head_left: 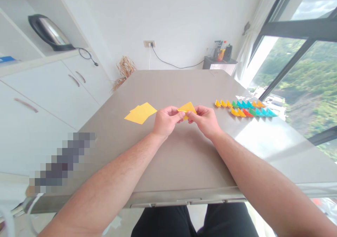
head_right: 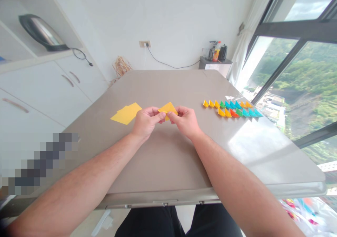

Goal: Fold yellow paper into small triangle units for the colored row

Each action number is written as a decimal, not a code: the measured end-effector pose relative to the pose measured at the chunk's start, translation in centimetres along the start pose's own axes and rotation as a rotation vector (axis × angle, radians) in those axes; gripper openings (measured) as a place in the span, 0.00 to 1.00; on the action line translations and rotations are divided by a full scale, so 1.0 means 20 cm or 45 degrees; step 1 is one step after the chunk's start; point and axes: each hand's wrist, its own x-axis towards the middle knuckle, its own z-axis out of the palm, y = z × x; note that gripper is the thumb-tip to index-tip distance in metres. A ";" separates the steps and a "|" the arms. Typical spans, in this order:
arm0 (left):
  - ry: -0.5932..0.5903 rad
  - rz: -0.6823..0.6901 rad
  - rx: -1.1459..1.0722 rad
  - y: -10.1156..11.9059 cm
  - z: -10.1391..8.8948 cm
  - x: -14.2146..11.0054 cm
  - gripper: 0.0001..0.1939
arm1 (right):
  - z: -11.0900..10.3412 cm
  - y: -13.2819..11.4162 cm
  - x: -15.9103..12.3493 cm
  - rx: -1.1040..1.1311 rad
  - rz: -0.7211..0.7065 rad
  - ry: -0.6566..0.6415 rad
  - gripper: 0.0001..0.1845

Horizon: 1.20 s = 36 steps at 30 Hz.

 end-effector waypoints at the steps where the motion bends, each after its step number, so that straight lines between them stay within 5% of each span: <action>1: 0.000 0.003 -0.002 0.00 0.00 0.00 0.09 | 0.00 0.00 0.00 -0.018 0.000 -0.001 0.10; 36: -0.036 -0.050 0.002 0.02 -0.02 0.01 0.06 | 0.00 -0.01 0.00 -0.031 0.027 0.054 0.09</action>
